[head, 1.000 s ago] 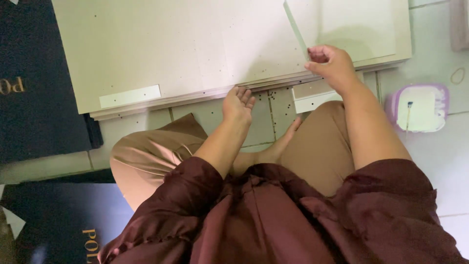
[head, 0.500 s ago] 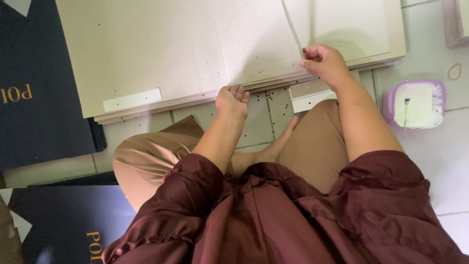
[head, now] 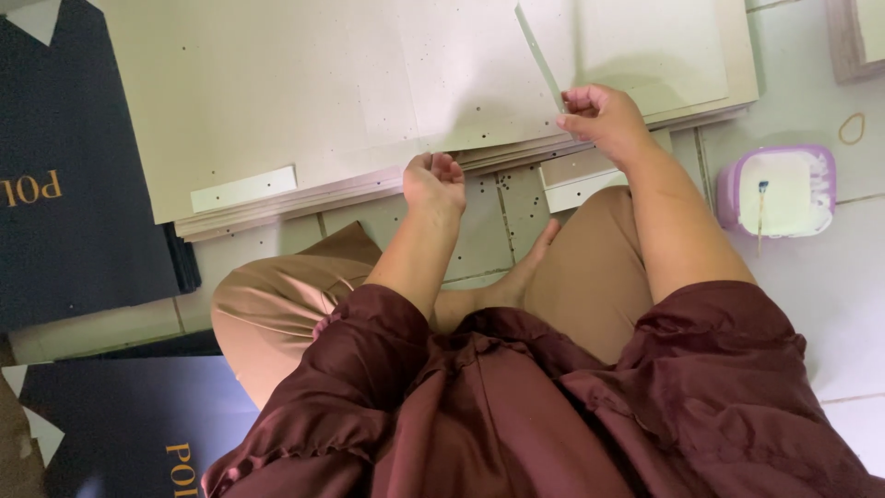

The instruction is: The person sits on the floor and assembles paper covers by attaching white strips to the edges of large sheets. They apply glue to the strips using a brush and press them onto the sheets, then place a black cover sheet on top to align the assembly.

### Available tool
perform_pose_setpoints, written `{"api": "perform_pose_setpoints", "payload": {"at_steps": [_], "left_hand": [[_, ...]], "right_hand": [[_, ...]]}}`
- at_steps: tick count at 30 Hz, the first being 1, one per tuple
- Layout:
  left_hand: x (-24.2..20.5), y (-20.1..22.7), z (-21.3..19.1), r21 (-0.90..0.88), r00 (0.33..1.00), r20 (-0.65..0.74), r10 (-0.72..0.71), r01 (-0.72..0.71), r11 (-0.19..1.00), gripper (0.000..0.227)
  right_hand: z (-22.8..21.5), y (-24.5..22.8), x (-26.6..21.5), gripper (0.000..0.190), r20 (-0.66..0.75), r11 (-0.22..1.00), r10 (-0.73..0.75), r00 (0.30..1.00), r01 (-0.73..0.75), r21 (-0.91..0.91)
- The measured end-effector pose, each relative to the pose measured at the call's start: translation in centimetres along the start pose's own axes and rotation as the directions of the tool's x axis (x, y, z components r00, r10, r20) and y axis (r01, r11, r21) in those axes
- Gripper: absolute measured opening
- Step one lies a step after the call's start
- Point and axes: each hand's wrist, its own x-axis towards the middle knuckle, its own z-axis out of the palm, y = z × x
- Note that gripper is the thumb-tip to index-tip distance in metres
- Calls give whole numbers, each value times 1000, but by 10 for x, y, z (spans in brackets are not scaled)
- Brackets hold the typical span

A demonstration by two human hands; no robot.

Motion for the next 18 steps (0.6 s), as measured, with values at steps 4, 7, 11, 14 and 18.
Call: {"api": "perform_pose_setpoints", "payload": {"at_steps": [4,7,11,14,18], "left_hand": [[32,-22,-2,212,993,-34,115,-105,972,9],[15,-33,3,464,966,39,257,-245,851,10],[22,-38,2,502,981,119,152,-191,844,18],[28,-32,-14,473,974,134,185,-226,852,21],[9,-10,-32,511,953,201,227,-300,806,23]], "right_hand": [[-1,8,3,36,13,1000,-17,1000,17,18],[0,6,3,37,0,999,-12,1000,12,38],[5,1,-1,41,8,988,-97,995,98,-117],[13,-9,-10,42,25,876,-240,971,227,-425],[21,-8,-13,45,174,576,-441,880,427,-697]]}}
